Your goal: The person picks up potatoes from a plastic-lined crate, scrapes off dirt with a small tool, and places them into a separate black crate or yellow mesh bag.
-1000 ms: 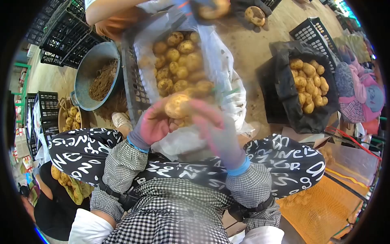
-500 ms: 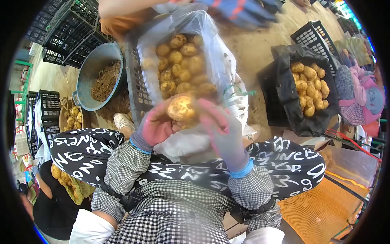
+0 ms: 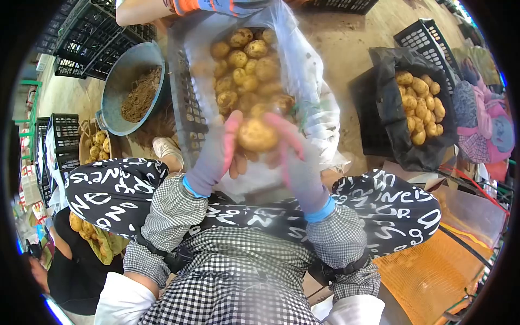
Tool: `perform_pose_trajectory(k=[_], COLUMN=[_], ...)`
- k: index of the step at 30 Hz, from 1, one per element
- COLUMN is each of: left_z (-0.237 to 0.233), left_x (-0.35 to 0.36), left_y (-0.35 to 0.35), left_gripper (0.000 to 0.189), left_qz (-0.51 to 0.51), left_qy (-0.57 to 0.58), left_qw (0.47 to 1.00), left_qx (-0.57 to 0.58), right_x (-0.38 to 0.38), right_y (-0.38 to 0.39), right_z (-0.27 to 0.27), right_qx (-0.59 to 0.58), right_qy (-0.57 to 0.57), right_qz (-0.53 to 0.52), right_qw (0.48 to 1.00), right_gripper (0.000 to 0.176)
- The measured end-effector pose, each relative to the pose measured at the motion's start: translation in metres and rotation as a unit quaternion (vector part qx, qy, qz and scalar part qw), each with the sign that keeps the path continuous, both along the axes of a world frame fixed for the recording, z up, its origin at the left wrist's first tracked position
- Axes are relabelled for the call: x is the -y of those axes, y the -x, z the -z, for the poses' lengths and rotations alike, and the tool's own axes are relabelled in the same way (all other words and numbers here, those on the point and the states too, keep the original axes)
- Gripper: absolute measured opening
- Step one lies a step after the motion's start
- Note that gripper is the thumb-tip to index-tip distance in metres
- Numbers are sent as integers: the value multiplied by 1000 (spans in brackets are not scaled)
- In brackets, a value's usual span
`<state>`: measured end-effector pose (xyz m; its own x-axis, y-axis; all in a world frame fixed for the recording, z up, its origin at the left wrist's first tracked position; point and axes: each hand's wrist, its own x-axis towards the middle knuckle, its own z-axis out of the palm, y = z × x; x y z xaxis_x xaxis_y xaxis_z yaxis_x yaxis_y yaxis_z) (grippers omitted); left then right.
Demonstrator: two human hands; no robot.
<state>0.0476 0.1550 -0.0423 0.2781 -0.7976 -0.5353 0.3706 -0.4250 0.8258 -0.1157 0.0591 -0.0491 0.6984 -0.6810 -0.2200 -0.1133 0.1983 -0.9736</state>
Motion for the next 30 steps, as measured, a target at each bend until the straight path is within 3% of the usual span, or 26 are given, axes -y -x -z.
perform_pose_trajectory(k=[2, 4, 5, 7, 8, 9, 10, 11, 12, 14, 17, 20, 21, 23, 25, 27, 30], left_z=[-11, 8, 18, 36, 32, 20, 5, -7, 1, 16, 13, 5, 3, 17, 28, 26, 37], left_x=[-2, -7, -5, 2, 2, 4, -2, -6, -8, -10, -10, -1, 1, 2, -3, -8, -1], left_y=[-4, 11, 16, 21, 20, 19, 19, 17, 15, 8, 1, 14, 19, 22, 22, 19, 7], left_gripper=[64, 61, 60, 58, 56, 54, 52, 50, 48, 46, 44, 58, 64, 63, 59, 52, 43], left_qz=[22, -20, -30, -53, -49, -44, -27, -9, -17, -28, -28, -8, -1, 6, 33, 79, 28], left_qy=[-23, 129, 184, 255, 239, 222, 169, 113, 103, 79, 36, 126, 122, 158, 142, 80, 48], left_qw=[999, 990, 973, 900, 900, 899, 945, 978, 981, 986, 994, 931, 881, 842, 846, 891, 938], left_qx=[-22, 54, 136, 349, 362, 376, 277, 173, 166, 146, 96, 344, 456, 517, 513, 439, 342], right_x=[0, 3, 8, 4, 2, 1, 0, -1, -3, -6, 7, 7, 6, -3, -9, -11, -11], right_y=[-3, -7, -3, -5, -6, -5, -5, -5, -7, -11, -8, -9, -7, -5, -3, 0, -6], right_z=[4, -4, -10, -3, 0, 2, 4, 4, 2, -5, 16, 12, 16, 30, 37, 34, 14], right_qx=[28, 24, 2, -6, -11, 6, 23, 28, 32, 17, 164, 186, 119, -16, -71, -50, -62], right_qy=[-16, -66, -121, -107, -100, -24, 52, 54, 57, -84, -319, -403, -333, -186, -109, -106, -146], right_qz=[21, 50, 26, 27, 25, 0, -25, -38, -51, -53, -34, -1, 2, 3, -11, -35, -15], right_qw=[999, 996, 992, 994, 995, 1000, 998, 997, 997, 995, 933, 896, 935, 982, 991, 992, 987], right_gripper=[36, 36, 37, 38, 38, 39, 39, 39, 40, 41, 42, 43, 44, 45, 46, 46, 44])
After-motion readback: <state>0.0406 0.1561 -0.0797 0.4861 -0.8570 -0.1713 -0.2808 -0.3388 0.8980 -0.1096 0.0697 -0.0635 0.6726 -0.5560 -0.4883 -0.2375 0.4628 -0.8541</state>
